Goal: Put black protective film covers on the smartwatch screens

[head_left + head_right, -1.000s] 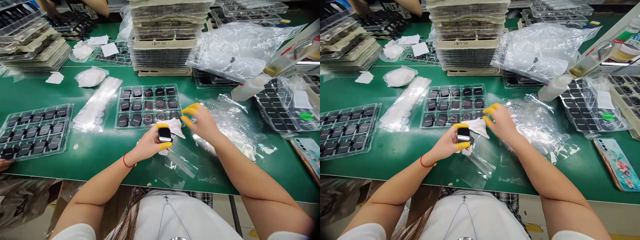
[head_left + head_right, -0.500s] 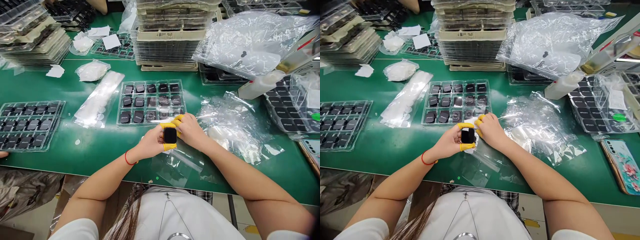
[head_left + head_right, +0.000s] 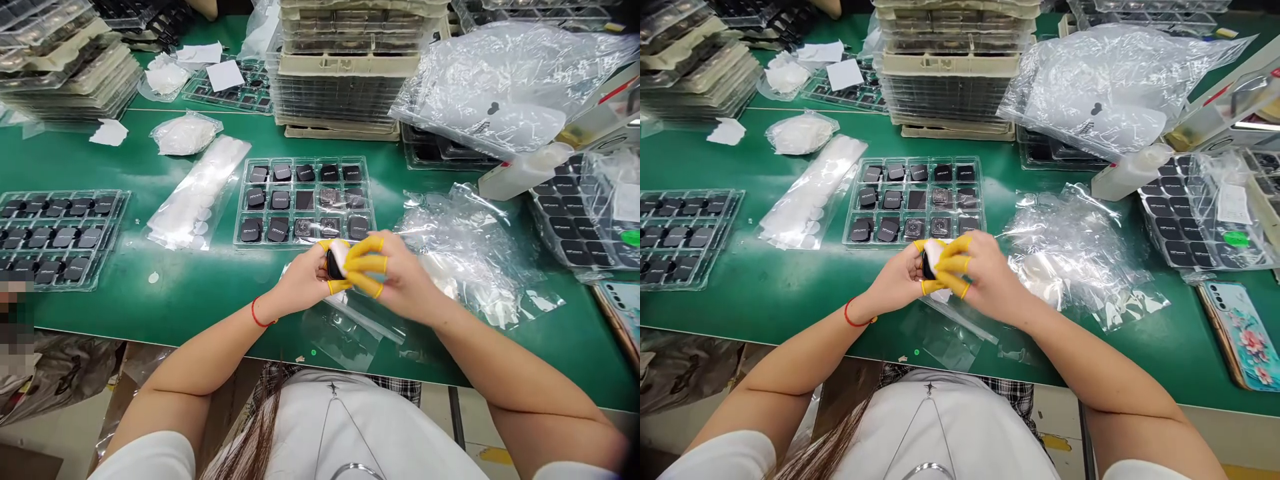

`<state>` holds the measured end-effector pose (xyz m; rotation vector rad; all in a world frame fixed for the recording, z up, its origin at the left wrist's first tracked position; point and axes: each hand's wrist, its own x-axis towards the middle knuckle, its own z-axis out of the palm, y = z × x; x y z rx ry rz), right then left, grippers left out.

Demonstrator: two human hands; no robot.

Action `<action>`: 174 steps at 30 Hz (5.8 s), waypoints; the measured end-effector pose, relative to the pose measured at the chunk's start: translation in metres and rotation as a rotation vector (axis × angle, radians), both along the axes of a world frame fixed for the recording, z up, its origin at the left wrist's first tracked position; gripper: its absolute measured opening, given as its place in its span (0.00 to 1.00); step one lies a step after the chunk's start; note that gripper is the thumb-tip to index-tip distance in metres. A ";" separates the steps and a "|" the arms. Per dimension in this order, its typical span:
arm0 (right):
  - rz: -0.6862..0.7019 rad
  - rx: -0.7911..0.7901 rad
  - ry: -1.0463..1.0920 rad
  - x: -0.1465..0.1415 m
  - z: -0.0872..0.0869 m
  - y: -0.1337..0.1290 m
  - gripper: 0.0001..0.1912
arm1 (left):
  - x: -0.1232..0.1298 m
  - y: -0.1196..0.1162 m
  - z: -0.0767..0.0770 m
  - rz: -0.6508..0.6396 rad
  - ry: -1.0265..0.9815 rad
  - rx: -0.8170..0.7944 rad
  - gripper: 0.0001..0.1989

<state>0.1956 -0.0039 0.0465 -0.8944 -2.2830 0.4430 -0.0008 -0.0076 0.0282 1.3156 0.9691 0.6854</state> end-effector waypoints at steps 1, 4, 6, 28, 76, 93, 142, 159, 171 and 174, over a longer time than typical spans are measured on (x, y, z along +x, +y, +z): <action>0.045 0.027 -0.005 -0.004 -0.001 -0.002 0.08 | 0.000 -0.001 -0.001 -0.018 0.031 0.042 0.28; 0.010 0.159 0.001 -0.009 -0.010 -0.001 0.10 | 0.001 -0.002 -0.002 -0.070 0.075 0.067 0.27; -0.085 0.197 0.028 -0.008 -0.016 0.001 0.10 | 0.001 -0.001 -0.003 -0.056 -0.003 -0.023 0.29; -0.526 0.039 -0.019 0.008 -0.007 0.011 0.16 | 0.005 -0.005 -0.007 0.312 -0.169 0.279 0.27; -0.207 -0.890 0.421 0.000 0.014 0.000 0.11 | 0.005 -0.003 -0.001 -0.005 -0.037 0.010 0.27; -0.240 -0.941 0.454 0.001 0.006 0.003 0.13 | 0.004 -0.004 -0.005 -0.010 -0.048 0.023 0.27; -0.229 -0.132 -0.466 -0.075 -0.010 0.137 0.22 | -0.243 -0.138 0.077 1.074 0.508 0.227 0.37; 0.383 0.394 -0.419 -0.007 -0.115 -0.023 0.48 | -0.213 -0.192 -0.063 0.414 1.215 0.513 0.20; 0.534 0.544 -0.392 -0.015 -0.105 -0.100 0.22 | -0.241 -0.317 -0.097 0.633 1.371 -0.182 0.14; 0.557 0.483 -0.389 -0.020 -0.097 -0.106 0.20 | -0.238 -0.312 -0.097 0.515 1.344 -0.215 0.14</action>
